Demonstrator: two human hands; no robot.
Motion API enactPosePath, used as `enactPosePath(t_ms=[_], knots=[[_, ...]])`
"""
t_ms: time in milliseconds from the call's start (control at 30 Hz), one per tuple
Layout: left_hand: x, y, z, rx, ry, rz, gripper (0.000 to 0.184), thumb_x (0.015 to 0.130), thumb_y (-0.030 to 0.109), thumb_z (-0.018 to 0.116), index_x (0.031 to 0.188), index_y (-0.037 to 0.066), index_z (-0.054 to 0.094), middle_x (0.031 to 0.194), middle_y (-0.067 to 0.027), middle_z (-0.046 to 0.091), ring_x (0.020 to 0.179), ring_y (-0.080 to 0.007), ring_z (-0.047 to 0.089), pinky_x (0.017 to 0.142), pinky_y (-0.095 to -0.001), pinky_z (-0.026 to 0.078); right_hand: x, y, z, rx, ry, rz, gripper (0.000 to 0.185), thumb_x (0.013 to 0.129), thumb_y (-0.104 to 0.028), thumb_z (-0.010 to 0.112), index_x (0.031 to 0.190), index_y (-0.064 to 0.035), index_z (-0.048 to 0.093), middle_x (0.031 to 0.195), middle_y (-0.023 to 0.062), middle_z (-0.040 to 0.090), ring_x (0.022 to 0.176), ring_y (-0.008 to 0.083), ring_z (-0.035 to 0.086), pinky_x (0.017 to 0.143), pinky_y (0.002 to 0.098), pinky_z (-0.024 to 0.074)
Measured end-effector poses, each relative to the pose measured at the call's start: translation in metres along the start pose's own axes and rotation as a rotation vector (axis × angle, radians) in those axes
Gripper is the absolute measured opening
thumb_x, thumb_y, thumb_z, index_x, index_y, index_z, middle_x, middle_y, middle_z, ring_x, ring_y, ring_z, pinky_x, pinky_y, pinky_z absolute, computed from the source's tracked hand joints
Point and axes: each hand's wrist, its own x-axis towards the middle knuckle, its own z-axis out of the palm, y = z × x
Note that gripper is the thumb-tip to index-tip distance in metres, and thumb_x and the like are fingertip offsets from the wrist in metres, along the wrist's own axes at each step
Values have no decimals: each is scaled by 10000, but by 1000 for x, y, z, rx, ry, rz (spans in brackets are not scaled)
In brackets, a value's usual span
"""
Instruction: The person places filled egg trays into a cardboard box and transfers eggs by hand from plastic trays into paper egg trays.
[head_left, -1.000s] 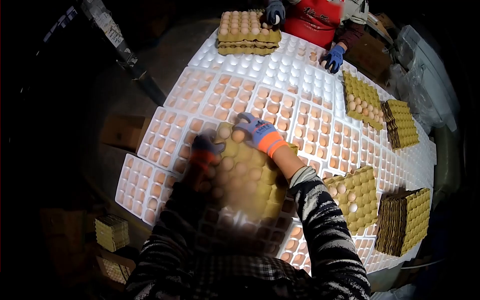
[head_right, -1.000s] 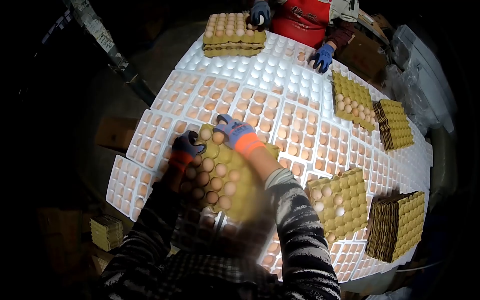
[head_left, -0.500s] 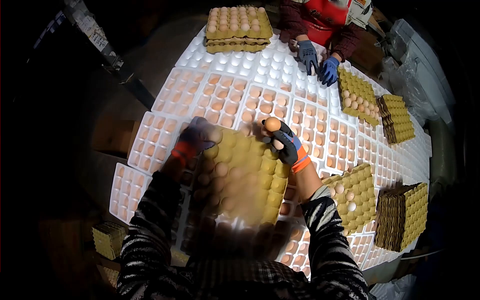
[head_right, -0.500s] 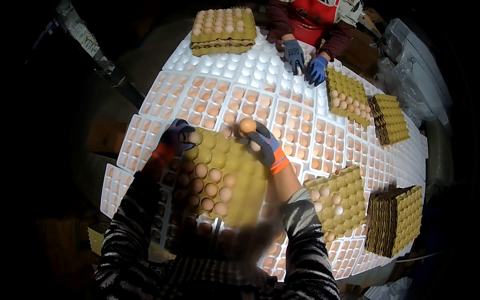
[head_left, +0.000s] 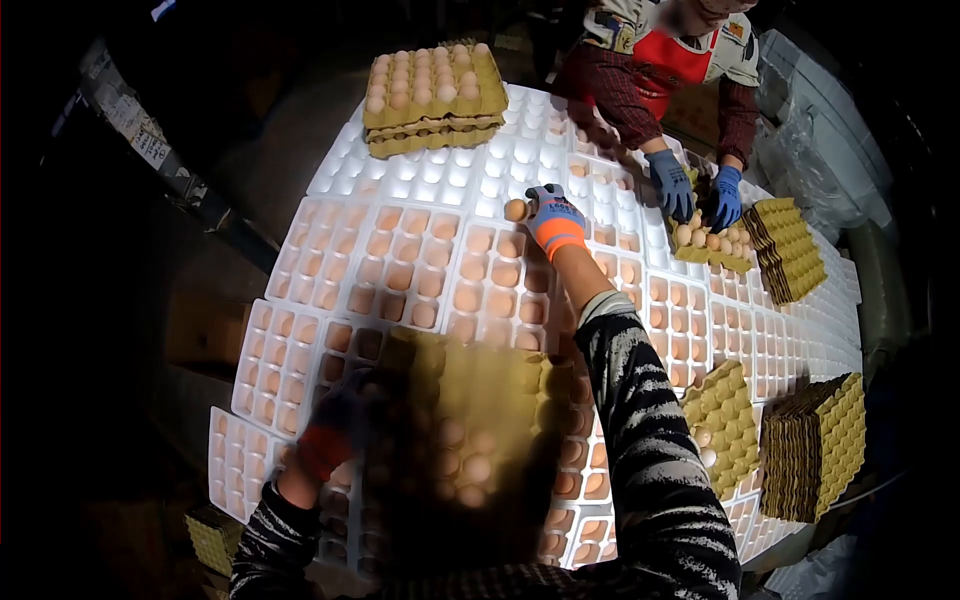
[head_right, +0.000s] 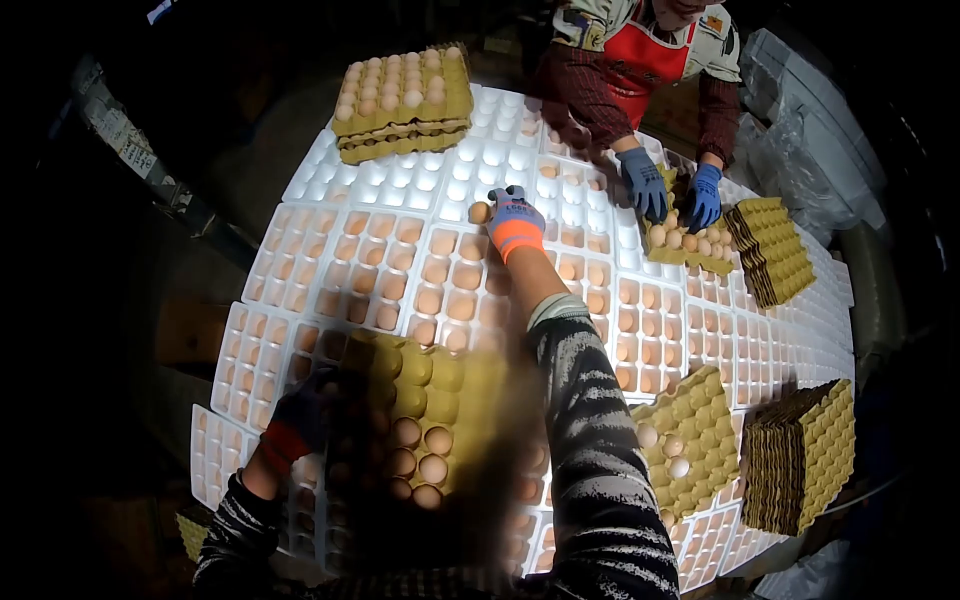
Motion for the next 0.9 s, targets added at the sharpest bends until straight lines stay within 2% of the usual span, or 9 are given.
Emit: enactPosePath(t_ms=[33,167,233,333,400,467,600,833,900], knots=[[-5,-1,2,-100,1,-146,375,847,282,770,1172,109,699,1302,-175,598,1122,-385,624,937,-434,537,6,-1,0,41,53,-42,442,880,-315,663,1314,-256,601,1464,87,492,1196,331,620,1008,449,499],[17,-3,-25,-194,104,-22,497,697,108,878,1165,127,711,1346,-177,583,1161,-335,625,933,-418,547,41,-1,11,233,82,-125,381,918,-375,596,1270,-238,642,1391,96,565,1172,319,624,985,440,506],[59,-2,-32,-227,204,110,473,720,105,865,1167,130,712,1345,-168,587,1209,-336,599,956,-416,534,53,-6,1,133,-112,-119,365,934,-401,583,1241,-225,671,1304,90,628,1152,323,625,974,428,509],[137,-15,-29,-189,201,185,441,749,74,832,1170,131,711,1391,-157,552,1302,-350,531,1021,-416,496,62,8,12,227,175,-37,347,952,-378,560,1233,-212,679,1296,92,633,1140,330,625,981,424,506],[187,-11,-21,-485,190,92,445,766,65,796,1196,146,716,1463,-158,473,1289,-325,532,1027,-394,496,65,26,22,243,238,-72,322,947,-338,559,1206,-205,695,1279,93,643,1118,328,632,978,425,508],[251,-41,-4,-316,191,313,492,754,40,803,1219,166,700,1486,-137,463,1325,-335,510,1074,-422,461,76,54,50,130,254,-190,314,934,-323,575,1199,-208,700,1273,96,645,1106,329,635,970,430,512],[348,-55,8,-37,147,384,427,814,51,705,1214,201,698,1503,-104,455,1207,-334,583,1003,-409,502,53,61,60,279,424,-327,377,892,-248,638,1259,-168,655,1268,121,635,1162,344,587,1029,423,477],[444,-45,-3,209,-371,150,458,789,103,638,1235,194,681,1198,-129,678,1043,-348,640,922,-407,515,55,67,65,365,406,-205,433,899,-264,650,1323,-193,609,1316,102,599,1209,327,551,1061,432,445],[455,-45,-3,76,-321,51,432,803,126,654,1224,212,703,1148,-134,709,967,-323,652,887,-369,521,59,72,68,456,423,-215,426,901,-264,650,1320,-195,612,1300,103,604,1206,325,552,1056,429,447]])
